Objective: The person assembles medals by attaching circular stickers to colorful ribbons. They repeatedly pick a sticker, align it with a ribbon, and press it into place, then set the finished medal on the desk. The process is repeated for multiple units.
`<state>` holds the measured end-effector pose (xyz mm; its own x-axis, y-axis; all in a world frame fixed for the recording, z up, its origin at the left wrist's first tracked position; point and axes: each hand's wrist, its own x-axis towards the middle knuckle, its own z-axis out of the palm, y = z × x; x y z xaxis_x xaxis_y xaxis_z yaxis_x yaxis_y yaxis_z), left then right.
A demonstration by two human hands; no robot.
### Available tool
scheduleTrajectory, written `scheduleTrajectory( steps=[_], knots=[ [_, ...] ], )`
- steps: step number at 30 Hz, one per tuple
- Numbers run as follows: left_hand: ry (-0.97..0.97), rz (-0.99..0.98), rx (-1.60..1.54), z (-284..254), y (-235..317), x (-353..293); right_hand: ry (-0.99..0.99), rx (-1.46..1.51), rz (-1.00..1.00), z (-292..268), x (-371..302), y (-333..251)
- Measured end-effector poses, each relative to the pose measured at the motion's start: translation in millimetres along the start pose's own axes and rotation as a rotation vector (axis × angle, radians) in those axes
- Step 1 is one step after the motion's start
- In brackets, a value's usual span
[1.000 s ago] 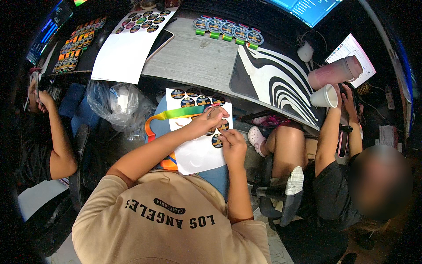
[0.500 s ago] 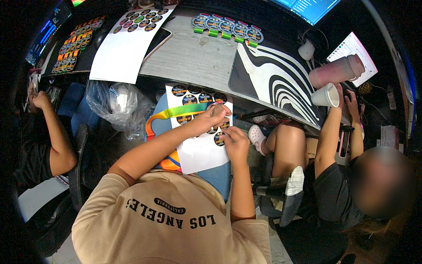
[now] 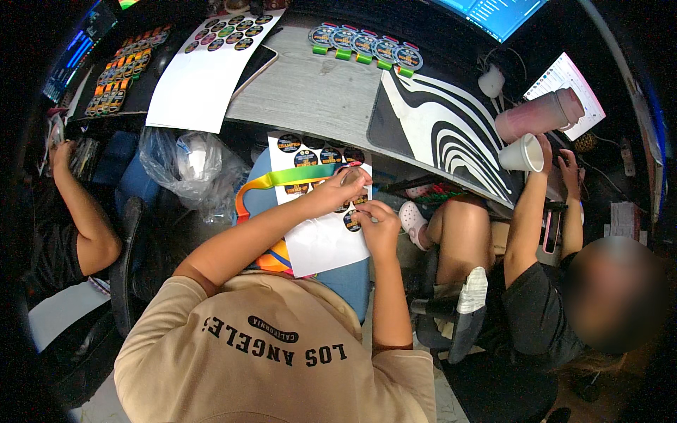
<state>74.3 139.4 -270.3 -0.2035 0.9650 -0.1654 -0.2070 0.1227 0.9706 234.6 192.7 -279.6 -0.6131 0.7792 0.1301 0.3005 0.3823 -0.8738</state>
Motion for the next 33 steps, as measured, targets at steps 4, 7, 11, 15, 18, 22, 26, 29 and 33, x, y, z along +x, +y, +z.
scheduleTrajectory(
  steps=[4, 7, 11, 15, 18, 22, 26, 29, 33],
  knots=[
    [0.008, 0.02, 0.004, 0.1, -7.2, 2.6, -0.003, -0.004, 0.009, 0.1, 0.8, 1.0],
    [0.011, 0.028, -0.007, 0.6, -9.6, 3.5, -0.006, -0.01, 0.025, -0.5, 1.8, 1.0],
    [-0.004, 0.004, 0.001, 0.1, -7.1, 3.2, -0.02, -0.007, 0.051, -1.2, 3.5, 1.3],
    [0.006, 0.009, 0.021, 0.3, -5.2, 1.2, -0.027, 0.024, 0.066, -0.5, 4.5, 2.5],
    [-0.002, 0.0, 0.024, -0.2, -6.3, 2.1, -0.014, 0.011, 0.067, -0.1, 3.0, 2.4],
    [-0.052, 0.0, 0.024, -2.6, -8.6, 4.5, 0.059, -0.022, 0.02, 2.7, -3.7, 0.3],
    [-0.04, -0.015, 0.033, -2.9, -8.1, 3.9, 0.111, -0.072, -0.052, 5.5, -9.9, -0.9],
    [-0.057, -0.028, 0.059, -3.7, -5.6, 2.9, 0.122, -0.07, -0.076, 5.7, -11.4, 0.2],
    [-0.028, -0.014, 0.027, -1.7, -3.3, 1.7, 0.119, -0.064, -0.095, 5.2, -11.9, 2.6]
  ],
)
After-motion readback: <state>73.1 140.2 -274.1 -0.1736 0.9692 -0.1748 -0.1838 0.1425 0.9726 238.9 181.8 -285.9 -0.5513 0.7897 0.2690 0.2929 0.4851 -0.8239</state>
